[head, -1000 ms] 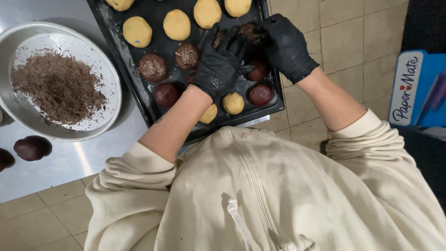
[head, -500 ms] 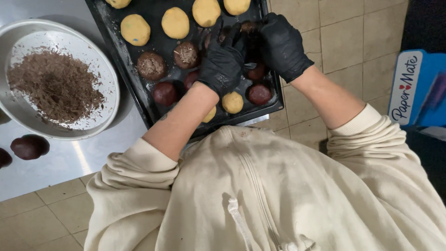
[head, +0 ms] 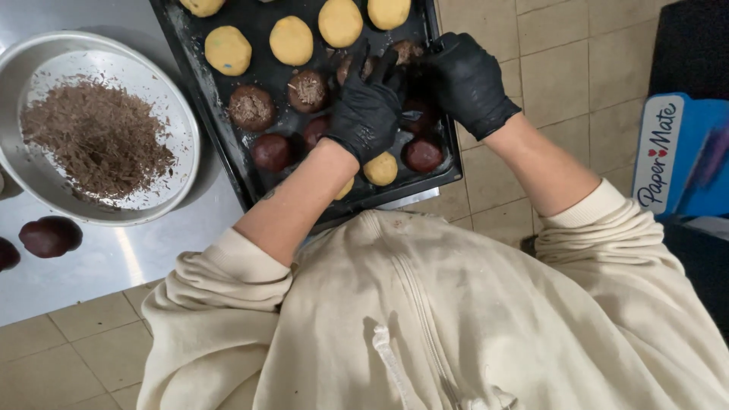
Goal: The recorder is decorating cookie dough balls by topping them with chocolate shavings on a baking tray.
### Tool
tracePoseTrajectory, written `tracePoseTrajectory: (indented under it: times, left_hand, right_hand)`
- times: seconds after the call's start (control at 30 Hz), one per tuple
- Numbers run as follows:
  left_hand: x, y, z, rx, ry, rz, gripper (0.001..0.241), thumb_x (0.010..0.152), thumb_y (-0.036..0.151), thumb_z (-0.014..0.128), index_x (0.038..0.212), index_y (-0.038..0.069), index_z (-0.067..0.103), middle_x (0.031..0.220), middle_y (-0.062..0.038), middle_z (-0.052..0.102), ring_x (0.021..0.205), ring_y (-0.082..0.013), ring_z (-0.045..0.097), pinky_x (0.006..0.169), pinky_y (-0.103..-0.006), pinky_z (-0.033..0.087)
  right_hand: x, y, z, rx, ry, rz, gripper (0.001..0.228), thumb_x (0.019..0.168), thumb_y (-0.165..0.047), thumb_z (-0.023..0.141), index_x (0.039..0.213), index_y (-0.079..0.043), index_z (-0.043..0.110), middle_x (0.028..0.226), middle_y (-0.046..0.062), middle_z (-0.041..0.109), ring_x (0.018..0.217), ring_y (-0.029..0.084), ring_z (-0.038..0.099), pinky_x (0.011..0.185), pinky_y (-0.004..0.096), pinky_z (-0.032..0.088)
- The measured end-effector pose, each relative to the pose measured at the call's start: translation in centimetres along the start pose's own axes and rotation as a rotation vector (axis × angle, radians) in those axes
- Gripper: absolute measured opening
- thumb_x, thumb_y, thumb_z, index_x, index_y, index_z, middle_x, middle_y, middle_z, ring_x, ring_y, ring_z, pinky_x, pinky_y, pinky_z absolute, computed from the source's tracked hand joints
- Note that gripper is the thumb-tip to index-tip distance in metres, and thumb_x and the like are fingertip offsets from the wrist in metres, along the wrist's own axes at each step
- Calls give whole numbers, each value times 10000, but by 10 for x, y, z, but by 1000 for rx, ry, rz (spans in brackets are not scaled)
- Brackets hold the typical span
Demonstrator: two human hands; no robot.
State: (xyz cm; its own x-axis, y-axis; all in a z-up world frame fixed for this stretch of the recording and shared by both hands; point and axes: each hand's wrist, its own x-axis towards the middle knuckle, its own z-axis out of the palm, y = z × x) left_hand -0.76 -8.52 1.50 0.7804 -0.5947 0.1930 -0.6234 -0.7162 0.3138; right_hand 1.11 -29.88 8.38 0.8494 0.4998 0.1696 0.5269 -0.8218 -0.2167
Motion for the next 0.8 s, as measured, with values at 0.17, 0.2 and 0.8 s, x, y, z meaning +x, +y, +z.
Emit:
tracePoseTrajectory:
  times: [0.17, 0.2, 0.8]
  left_hand:
    - [0, 4, -9, 67, -65, 71, 519, 920, 149, 549, 1423, 39, 613, 1436, -158, 613, 1473, -333, 422, 1228, -670, 136]
    - [0, 4, -11, 69, -59, 79, 537, 909, 149, 553, 1432, 40, 609, 1434, -162, 614, 1469, -327, 423, 1224, -671, 135]
    - [-82, -36, -154, -386, 246, -221, 305, 1070, 220, 631, 1356, 128, 688, 1388, -100, 684, 1351, -306, 597, 1198, -480, 415]
  right_hand:
    - [4, -7, 1, -37, -78, 69, 173, 919, -285, 799, 910, -124, 737, 958, 98, 662, 888, 332, 658, 681, 451, 543]
    - [6, -10, -2, -29, -88, 60, 158, 893, -292, 808, 917, -147, 751, 954, 99, 668, 883, 339, 661, 676, 457, 545]
    - [10, -3, 7, -34, 26, -23, 117, 989, -245, 827, 967, -141, 777, 904, 103, 661, 832, 332, 652, 654, 456, 520]
